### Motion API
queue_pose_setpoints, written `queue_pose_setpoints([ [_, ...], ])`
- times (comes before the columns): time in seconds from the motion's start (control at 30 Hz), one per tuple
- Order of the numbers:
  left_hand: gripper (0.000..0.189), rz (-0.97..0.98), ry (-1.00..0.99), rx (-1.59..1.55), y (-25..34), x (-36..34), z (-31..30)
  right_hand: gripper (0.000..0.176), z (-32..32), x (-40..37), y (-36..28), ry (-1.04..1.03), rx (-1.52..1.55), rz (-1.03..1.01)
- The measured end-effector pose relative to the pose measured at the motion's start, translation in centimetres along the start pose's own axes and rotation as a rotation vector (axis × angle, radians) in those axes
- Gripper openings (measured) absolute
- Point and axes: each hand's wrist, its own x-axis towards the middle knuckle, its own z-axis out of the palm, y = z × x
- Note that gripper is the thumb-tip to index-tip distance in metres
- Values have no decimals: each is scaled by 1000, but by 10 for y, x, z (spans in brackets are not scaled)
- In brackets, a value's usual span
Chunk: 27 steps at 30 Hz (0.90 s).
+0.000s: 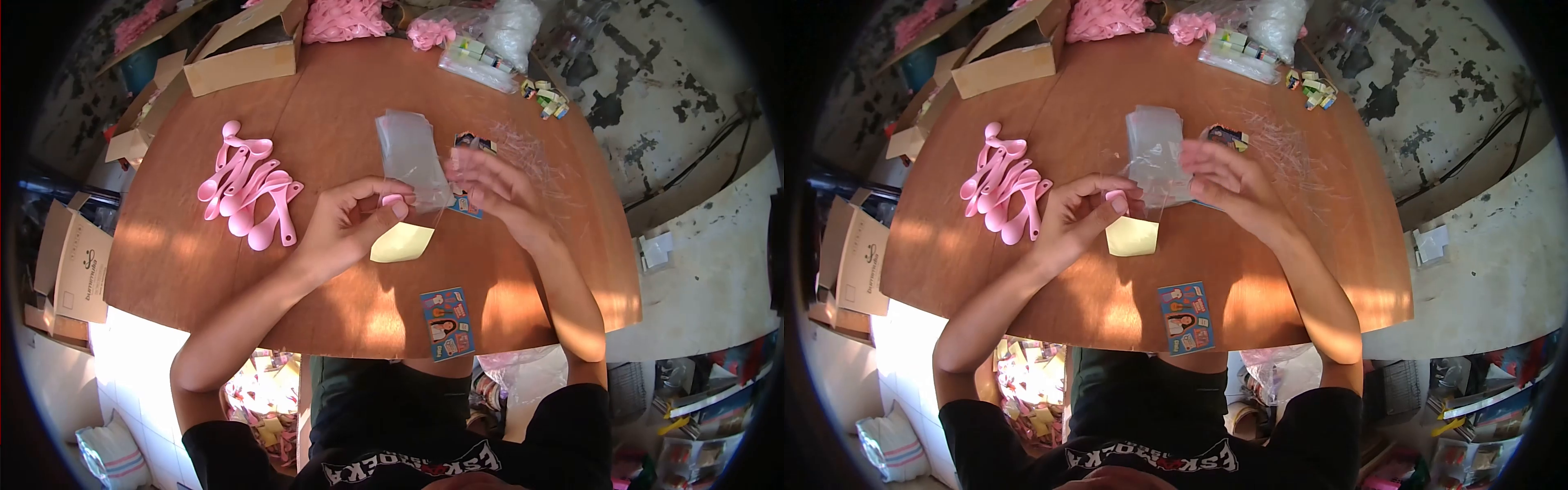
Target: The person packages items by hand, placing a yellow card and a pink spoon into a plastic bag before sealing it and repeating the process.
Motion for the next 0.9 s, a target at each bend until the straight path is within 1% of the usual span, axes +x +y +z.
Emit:
queue_pose_setpoints([
  [0.03,24,6,3,1,0,0,-1,54,6,-4,3,-3,5,-2],
  [0.1,24,11,28,-11,-3,1,0,55,21,-9,9,-173,45,33],
  [0.13,24,17,48,-28,-4,1,0,55,29,-10,10,-179,49,31],
  [0.2,23,4,57,-22,-5,2,0,52,44,-14,8,77,142,39],
  [0.23,23,-6,60,-19,-6,3,1,45,45,-14,3,132,101,46],
  [0.27,23,-13,53,-18,-5,3,1,45,39,-15,-2,141,106,49],
  [0.33,23,-34,69,24,-1,3,1,42,13,-20,-13,67,51,-9],
  [0.37,23,-39,64,22,-2,3,1,39,-2,-22,-21,59,-20,-99],
  [0.43,23,31,92,57,-3,4,2,37,-37,-23,-29,3,58,-296],
  [0.5,23,45,95,69,-4,5,1,39,-81,-19,-19,-152,355,-407],
  [0.57,22,36,100,101,-5,4,0,37,-151,-8,7,140,119,185],
  [0.63,22,42,78,98,-3,4,0,32,-154,-22,56,752,-1402,250],
  [0.67,21,46,80,99,-1,4,-1,32,-157,-21,60,758,-1404,238],
  [0.73,22,33,105,45,-2,5,-2,30,-156,-11,57,937,-803,262],
  [0.77,22,24,94,46,0,6,-2,30,-156,-12,59,929,-802,271],
  [0.83,23,7,90,46,-1,5,-1,29,-129,-7,33,1034,-1023,-107],
  [0.87,23,4,89,50,-2,5,-1,29,-117,-4,25,1036,-1018,-105],
  [0.9,23,15,79,43,-2,5,-2,30,-102,-3,17,858,-752,-155],
])
